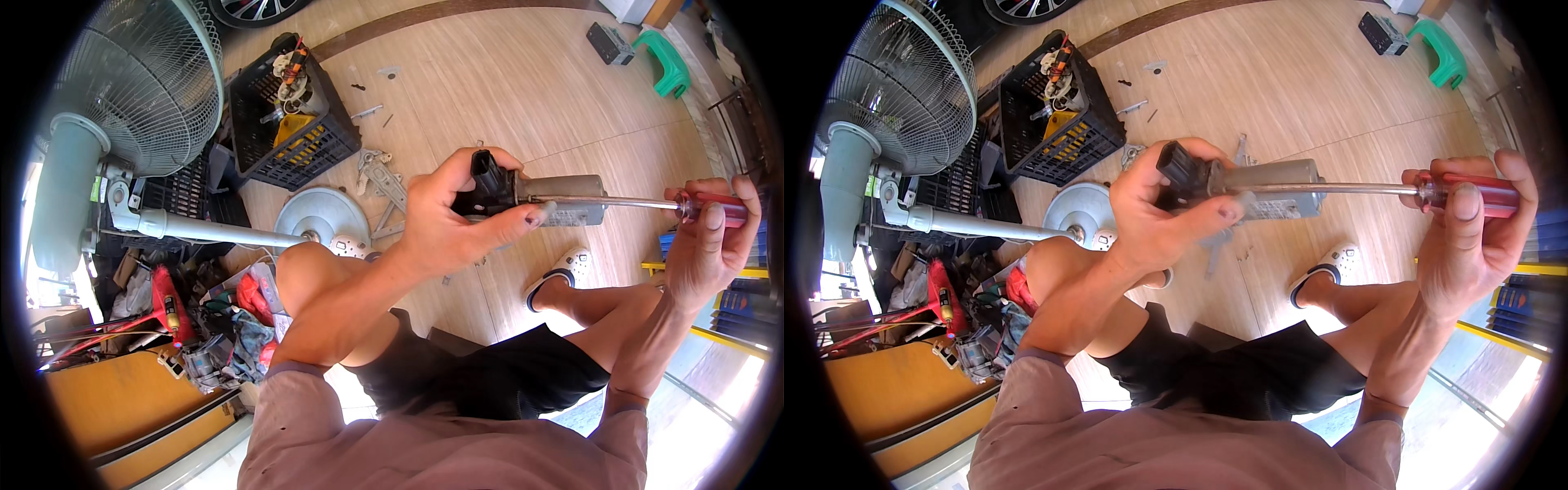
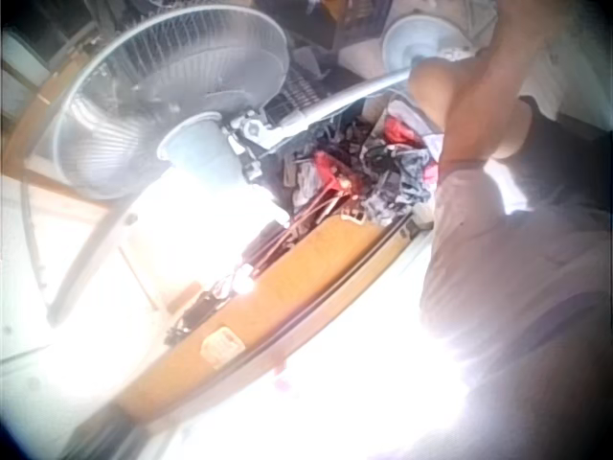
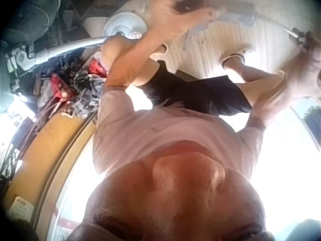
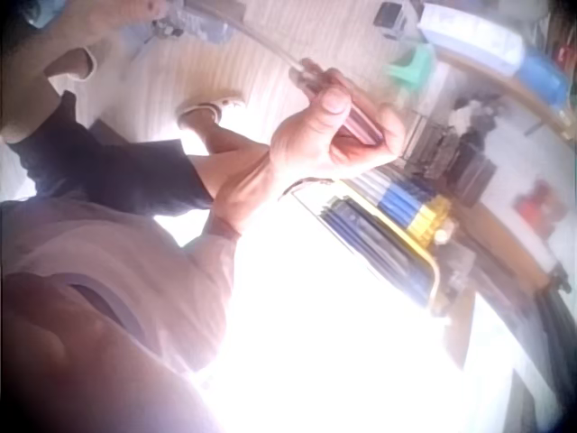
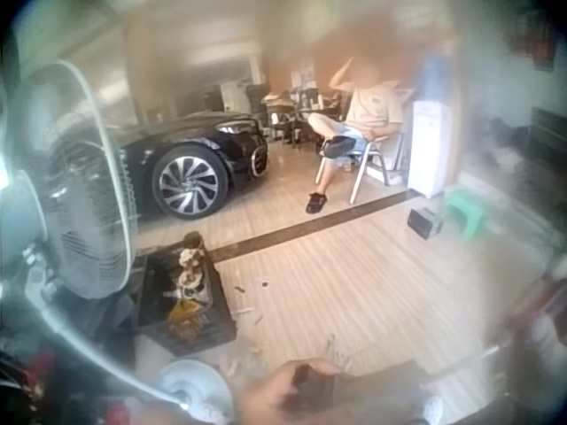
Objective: The person unscrews and removes components from a motor assembly using a screwdriver while sitting on the floor.
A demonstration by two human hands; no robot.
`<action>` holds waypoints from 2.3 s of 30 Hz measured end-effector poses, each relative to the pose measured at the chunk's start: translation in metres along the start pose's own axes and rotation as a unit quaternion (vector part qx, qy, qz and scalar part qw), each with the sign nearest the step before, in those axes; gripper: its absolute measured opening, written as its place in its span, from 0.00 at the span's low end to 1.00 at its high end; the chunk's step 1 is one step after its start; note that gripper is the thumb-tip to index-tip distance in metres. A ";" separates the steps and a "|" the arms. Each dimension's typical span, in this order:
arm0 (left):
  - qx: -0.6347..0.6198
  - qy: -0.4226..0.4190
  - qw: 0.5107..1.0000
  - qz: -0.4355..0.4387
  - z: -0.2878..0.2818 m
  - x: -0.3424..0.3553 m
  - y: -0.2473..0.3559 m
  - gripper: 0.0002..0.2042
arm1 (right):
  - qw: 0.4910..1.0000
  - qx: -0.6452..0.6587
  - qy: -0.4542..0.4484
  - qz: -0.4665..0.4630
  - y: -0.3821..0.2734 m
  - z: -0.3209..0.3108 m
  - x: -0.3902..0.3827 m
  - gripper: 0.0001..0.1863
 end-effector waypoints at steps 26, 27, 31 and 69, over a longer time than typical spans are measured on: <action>0.070 -0.015 0.997 0.025 0.003 0.000 0.001 0.19 | 1.000 0.019 -0.014 0.013 0.007 -0.013 0.001 0.24; 0.076 -0.012 0.997 0.024 0.000 -0.001 0.000 0.19 | 0.998 0.043 -0.039 -0.001 0.008 -0.002 0.002 0.24; 0.068 -0.008 0.996 0.059 0.001 0.000 0.003 0.20 | 0.996 0.055 0.073 0.003 0.002 0.011 0.009 0.24; -0.039 -0.006 0.995 -0.089 0.003 0.000 -0.011 0.19 | 0.998 0.050 0.049 0.003 0.002 0.000 0.000 0.22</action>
Point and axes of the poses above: each hand's wrist, its own x-axis towards the middle knuckle, its own z-axis out of the palm, y = z × x, the point moved 7 cm from there along x, towards the middle knuckle, and after that the axes turned 1 degree about -z, right-handed, at the moved point
